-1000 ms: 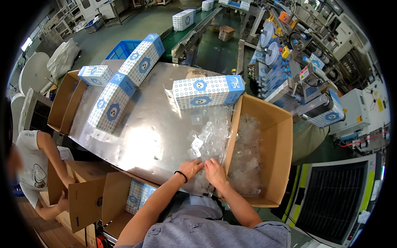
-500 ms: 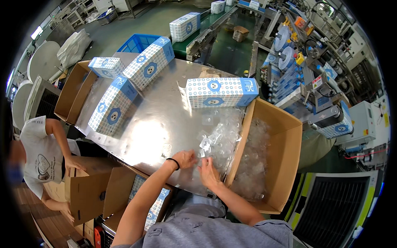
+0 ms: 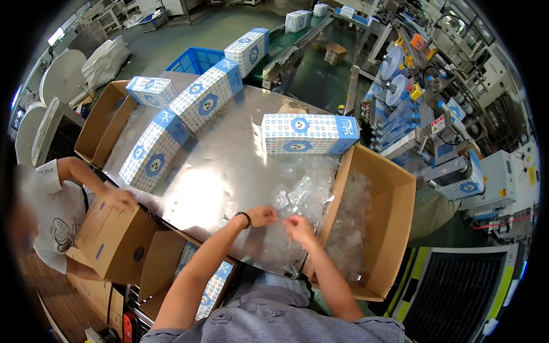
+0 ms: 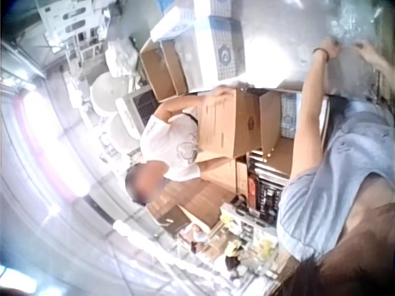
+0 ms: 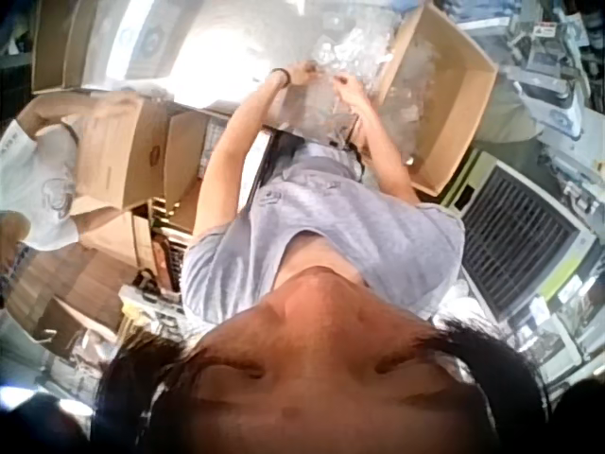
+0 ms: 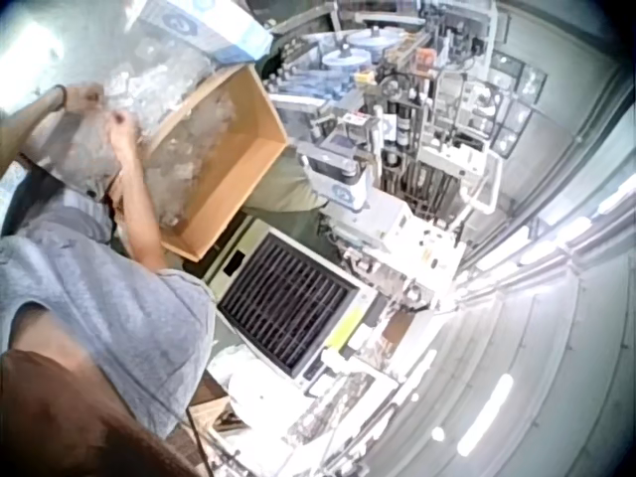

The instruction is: The person packs small blue and white product boxes into larger brown cardboard shipping boxes. They place the items into the boxes, arrange them, and then fold the flaps to close the boxes. The process is repeated multiple times.

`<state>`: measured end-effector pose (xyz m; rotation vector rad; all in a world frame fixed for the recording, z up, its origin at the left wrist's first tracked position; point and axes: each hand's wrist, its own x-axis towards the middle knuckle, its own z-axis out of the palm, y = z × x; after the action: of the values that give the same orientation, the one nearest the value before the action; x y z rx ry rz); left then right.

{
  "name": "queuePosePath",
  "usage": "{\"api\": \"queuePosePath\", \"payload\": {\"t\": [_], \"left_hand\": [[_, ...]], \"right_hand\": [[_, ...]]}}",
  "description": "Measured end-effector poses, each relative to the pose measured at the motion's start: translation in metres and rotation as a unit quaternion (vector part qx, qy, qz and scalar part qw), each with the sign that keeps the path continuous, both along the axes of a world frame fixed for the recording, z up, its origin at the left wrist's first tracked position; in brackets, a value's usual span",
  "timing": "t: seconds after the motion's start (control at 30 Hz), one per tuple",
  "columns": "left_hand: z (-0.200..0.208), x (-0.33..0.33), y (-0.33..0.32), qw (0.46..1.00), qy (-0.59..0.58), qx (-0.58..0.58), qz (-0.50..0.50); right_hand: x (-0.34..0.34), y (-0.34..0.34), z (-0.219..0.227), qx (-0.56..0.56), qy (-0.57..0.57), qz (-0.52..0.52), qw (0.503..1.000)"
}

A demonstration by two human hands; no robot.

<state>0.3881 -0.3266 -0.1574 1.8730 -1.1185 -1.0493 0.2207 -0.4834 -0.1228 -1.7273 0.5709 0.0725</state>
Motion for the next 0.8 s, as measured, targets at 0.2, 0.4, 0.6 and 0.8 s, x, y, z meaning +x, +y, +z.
{"api": "queuePosePath", "payload": {"t": [0.2,0.4,0.6,0.8], "left_hand": [[0.098,0.028,0.034,0.910,0.392,0.014,0.135],[0.195,-0.024,0.182,0.873,0.332,-0.134,0.332],[0.140,-0.103,0.319,0.831,0.244,-0.071,0.495],[0.026,-0.168,0.391,0.836,0.012,0.059,0.546]], "right_hand": [[0.007,-0.048,0.056,0.337,0.078,-0.101,0.933],[0.039,0.041,0.132,0.623,0.025,0.024,0.781],[0.081,0.199,0.151,0.477,0.127,0.310,0.812],[0.089,0.298,0.106,0.294,0.223,0.425,0.826]]}}
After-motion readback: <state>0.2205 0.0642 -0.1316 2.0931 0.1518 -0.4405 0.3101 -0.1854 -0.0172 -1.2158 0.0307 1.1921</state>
